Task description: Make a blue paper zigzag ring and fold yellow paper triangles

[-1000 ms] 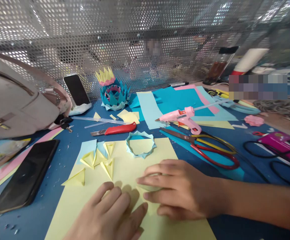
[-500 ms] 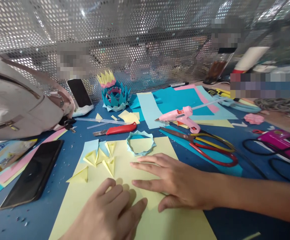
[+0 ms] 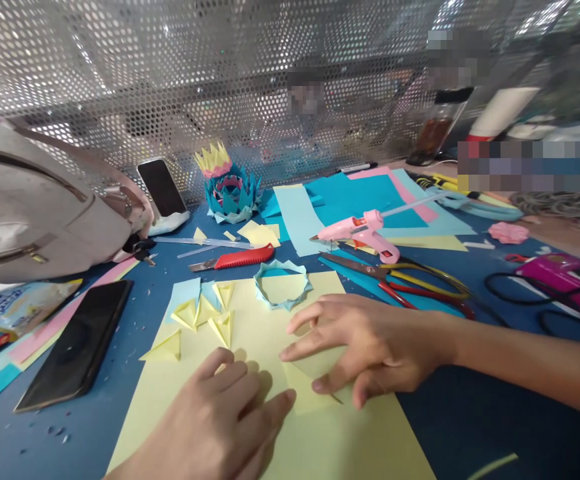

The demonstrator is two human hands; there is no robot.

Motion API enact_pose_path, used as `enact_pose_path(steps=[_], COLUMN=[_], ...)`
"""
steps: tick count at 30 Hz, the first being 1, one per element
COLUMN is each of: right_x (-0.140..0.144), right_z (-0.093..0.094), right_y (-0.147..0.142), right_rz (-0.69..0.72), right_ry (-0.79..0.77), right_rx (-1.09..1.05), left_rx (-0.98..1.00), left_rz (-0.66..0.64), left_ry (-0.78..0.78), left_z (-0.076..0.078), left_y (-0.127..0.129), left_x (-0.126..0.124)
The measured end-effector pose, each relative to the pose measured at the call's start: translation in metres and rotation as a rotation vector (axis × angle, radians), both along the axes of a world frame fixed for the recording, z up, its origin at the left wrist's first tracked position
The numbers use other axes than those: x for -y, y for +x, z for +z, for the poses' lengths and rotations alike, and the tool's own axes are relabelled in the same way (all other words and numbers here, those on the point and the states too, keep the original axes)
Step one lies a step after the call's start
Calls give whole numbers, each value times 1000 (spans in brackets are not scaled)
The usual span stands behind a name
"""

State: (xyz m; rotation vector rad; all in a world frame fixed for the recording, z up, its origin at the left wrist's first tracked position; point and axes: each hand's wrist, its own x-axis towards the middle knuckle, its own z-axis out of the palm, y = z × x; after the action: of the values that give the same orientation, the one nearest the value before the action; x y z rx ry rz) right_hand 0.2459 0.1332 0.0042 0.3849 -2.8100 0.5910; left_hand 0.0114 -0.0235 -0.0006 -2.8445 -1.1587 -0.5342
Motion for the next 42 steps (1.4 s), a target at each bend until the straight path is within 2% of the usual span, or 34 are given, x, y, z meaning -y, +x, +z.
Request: enact_pose_path(steps=[3, 8, 13, 16, 20, 23, 27, 32, 38, 42], right_x=[1, 0, 3, 10, 27, 36, 38, 37, 35, 35], right_z=[1, 5, 9, 2, -13, -17, -15, -12, -9, -8], right_y=[0, 0, -1, -3, -4, -5, -5, -5, -5, -5], right_rz=[15, 37, -47, -128, -281, -352, -401, -460, -470, -453], right_ry=[-121, -353, -525, -459, -194, -145, -128, -194, -340, -344], right_rx=[16, 157, 221, 139, 91, 79, 78, 102, 124, 113], left_rx=[-10, -22, 32, 55, 67, 101, 46, 30, 21, 19], left_rz=[0, 4, -22, -32, -41, -64, -50, -80, -25, 6], left_ry=[-13, -17, 25, 93, 193, 266, 226, 197, 210, 166], left_z=[2, 3, -2, -4, -7, -11, -15, -11, -5, -6], left_y=[0, 0, 1, 3, 5, 5, 7, 8, 11, 11], left_x=[1, 0, -1, 0, 2, 2, 3, 3, 2, 2])
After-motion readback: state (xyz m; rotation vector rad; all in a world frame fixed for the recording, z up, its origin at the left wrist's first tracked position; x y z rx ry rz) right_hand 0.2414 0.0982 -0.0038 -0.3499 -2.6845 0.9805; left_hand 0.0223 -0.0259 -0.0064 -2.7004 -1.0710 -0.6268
